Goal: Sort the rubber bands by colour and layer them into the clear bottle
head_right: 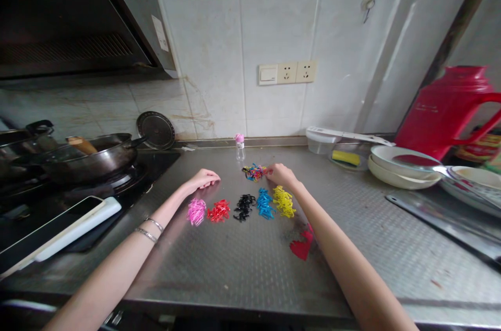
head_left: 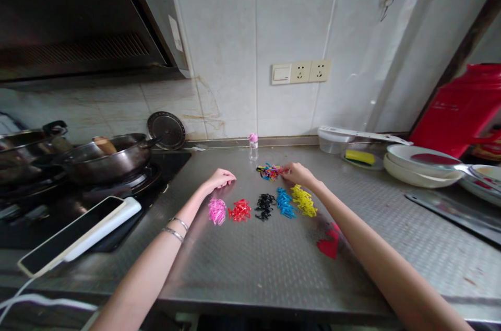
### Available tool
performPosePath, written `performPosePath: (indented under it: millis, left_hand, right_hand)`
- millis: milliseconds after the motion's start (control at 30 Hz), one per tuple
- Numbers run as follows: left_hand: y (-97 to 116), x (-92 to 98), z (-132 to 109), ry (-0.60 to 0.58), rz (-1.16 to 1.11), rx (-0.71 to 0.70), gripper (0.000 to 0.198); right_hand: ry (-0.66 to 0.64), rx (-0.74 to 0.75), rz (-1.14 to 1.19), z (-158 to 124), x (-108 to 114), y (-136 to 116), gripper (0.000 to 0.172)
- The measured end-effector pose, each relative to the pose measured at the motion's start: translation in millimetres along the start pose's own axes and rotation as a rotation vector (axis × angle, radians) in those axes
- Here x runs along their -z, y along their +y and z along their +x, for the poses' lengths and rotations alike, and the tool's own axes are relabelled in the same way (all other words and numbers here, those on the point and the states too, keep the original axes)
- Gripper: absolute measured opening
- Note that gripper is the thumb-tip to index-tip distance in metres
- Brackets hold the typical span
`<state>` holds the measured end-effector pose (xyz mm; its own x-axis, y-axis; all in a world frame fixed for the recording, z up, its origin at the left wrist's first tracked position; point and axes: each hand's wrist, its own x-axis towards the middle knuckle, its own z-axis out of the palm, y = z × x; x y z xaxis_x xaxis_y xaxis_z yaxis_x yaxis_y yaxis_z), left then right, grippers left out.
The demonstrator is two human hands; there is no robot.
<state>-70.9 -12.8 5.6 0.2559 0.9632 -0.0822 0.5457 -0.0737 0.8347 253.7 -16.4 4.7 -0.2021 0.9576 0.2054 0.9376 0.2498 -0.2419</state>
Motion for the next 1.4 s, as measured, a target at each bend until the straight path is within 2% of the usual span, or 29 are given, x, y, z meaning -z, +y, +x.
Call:
performPosePath:
  millis: [267,500,633,733,833,967,1100,1267,1400]
  left_hand:
    - [-2.1,-0.1,2.7,-0.005,-0.003,0.007,0.031]
    - [1.2,-1.0,0.2,0.009,-0.01,0.017,0.03]
    - [1.9,-1.4,-0.4,0.012,-0.013,0.019,0.03]
    - [0.4,-1.7,0.7,0.017,-0.009,0.012,0.03]
    - [-1.2,-2.0,1.8,0.023,-0.002,0.011,0.029]
    - [-0.6,-2.4,0.9,0.024,0.008,-0.003,0.029]
    - [2.4,-3.1,-1.8,0.025,0.016,-0.012,0.03]
    - [4.1,-3.8,-3.3,0.034,0.029,-0.008,0.031]
    - [4.8,-3.0,-3.9,0.037,0.031,-0.006,0.031]
  right_hand:
    - [0.031,-0.028,0.04,1.2,-4.3,8.3,0.024]
    - [0.104,0.018,0.187,-4.2,1.7,15.5,0.024]
    - [0.144,0.06,0.244,-6.1,4.5,9.6,0.023]
    - [0.141,0.157,0.29,-6.5,5.9,-9.7,0.021]
    - [0.108,0.305,0.327,-11.0,6.6,-43.1,0.018]
    - [0.043,0.542,0.332,-28.7,7.1,-93.6,0.017]
    - [-0.016,0.652,0.293,-50.8,7.2,-128.2,0.016]
    - [-0.082,0.706,0.239,-64.9,7.6,-143.3,0.017]
    - [-0.066,0.708,0.288,-59.4,10.5,-138.5,0.019]
